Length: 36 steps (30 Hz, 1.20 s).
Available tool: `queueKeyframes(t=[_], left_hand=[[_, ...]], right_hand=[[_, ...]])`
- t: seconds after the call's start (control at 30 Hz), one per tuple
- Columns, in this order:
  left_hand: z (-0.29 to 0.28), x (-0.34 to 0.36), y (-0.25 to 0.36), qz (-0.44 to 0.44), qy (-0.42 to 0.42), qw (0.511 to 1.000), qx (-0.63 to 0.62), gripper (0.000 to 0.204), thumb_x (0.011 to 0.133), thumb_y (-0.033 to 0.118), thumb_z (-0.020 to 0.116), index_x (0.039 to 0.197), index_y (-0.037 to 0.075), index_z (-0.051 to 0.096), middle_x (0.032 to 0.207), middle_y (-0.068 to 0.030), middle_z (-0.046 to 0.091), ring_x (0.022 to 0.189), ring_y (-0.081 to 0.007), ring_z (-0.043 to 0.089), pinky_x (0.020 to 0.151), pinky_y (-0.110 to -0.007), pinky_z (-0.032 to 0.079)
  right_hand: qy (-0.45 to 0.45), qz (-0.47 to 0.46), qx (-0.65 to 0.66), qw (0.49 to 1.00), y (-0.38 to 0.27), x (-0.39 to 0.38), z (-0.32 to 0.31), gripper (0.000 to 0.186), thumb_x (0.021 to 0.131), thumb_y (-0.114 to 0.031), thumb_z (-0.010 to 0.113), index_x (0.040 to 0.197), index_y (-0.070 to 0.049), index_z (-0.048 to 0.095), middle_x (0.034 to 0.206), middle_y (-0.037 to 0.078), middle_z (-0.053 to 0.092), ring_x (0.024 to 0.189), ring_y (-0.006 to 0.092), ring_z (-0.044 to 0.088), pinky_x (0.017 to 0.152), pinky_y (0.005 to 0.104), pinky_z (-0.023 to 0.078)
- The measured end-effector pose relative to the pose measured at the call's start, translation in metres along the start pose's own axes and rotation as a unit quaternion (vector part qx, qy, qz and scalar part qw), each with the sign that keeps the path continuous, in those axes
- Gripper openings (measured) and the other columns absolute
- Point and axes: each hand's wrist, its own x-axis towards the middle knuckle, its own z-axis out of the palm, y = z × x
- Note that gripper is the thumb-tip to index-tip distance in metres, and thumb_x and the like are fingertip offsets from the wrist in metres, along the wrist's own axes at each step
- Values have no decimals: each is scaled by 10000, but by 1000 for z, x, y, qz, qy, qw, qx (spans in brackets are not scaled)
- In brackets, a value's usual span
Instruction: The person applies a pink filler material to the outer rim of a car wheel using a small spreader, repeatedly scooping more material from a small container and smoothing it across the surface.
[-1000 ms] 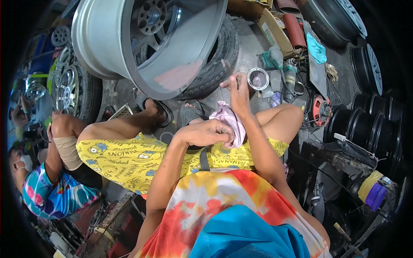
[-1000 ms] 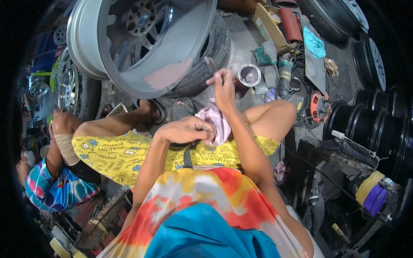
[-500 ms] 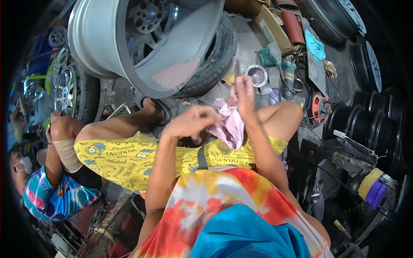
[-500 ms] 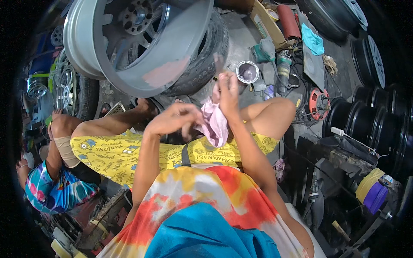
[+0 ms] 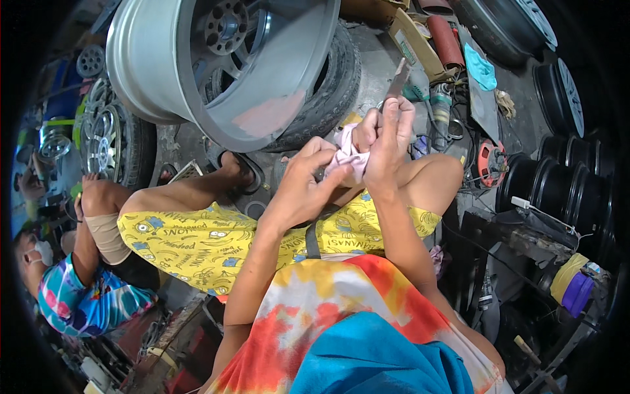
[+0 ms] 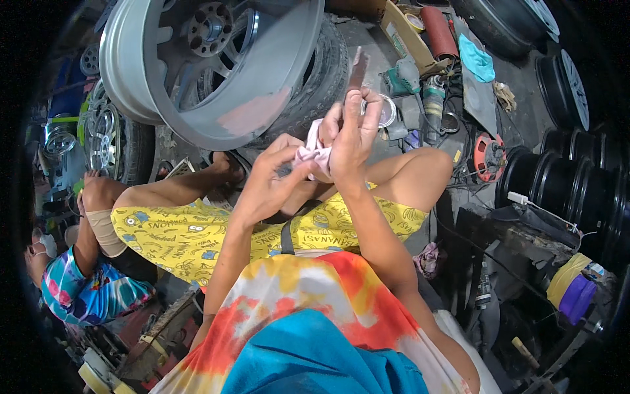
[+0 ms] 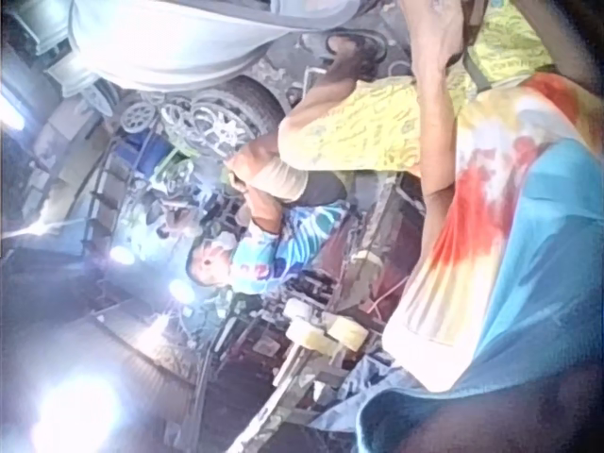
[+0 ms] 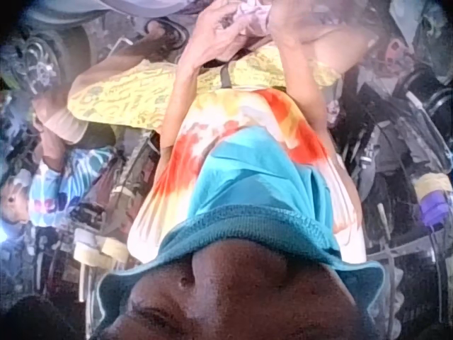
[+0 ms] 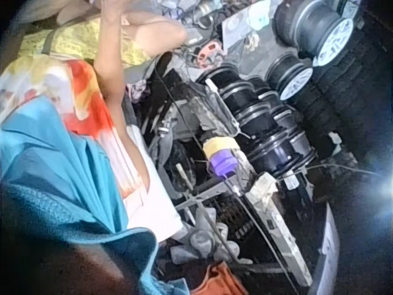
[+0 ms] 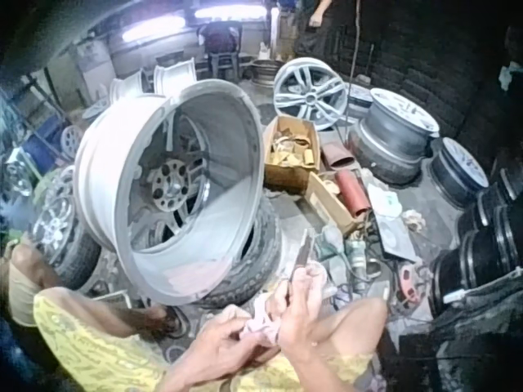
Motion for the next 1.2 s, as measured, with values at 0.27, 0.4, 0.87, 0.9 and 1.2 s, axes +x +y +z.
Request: queueKeyframes(t=[0.27,0.4,0.87,0.9,1.2], left_hand=[[-25,-13,-4,-121,84,981,-126,328,1102,226,518,1143,-57,681,942,-40,714,847,-67,567,779,-265,483],[-13,-14,-13,-210,86,925,-305,331,1086,181,509,1270,-57,649,1020,-78,720,921,-111,668,773,-270,552],[32,-17,-62,-348,68,873,-336,140,902,-48,692,1012,-14,614,802,-67,666,664,-136,661,606,-285,557],[31,-15,-55,-385,50,851,-353,103,920,-38,691,1019,-38,662,800,-68,683,683,-132,666,597,-290,566],[9,-26,-32,-355,-33,869,-342,107,923,-64,703,1019,-69,749,941,-125,764,808,-202,755,719,-329,636]], right_hand=[[22,-76,-178,981,1,5,-39,163,1101,-221,540,1103,-61,513,889,18,587,698,49,544,615,195,443],[-72,-10,-207,976,2,-37,-54,109,1050,-124,615,1014,-25,585,849,-15,571,735,47,523,635,219,431],[-120,175,-319,924,14,-81,-80,112,977,-77,692,996,28,659,864,18,624,759,69,558,659,255,458],[-154,207,-314,914,11,-81,-84,105,984,-78,689,992,22,659,862,7,615,765,62,544,664,245,451],[-304,308,-309,847,-19,-50,-83,177,977,-143,708,914,-22,596,737,15,542,681,85,470,612,308,401]])
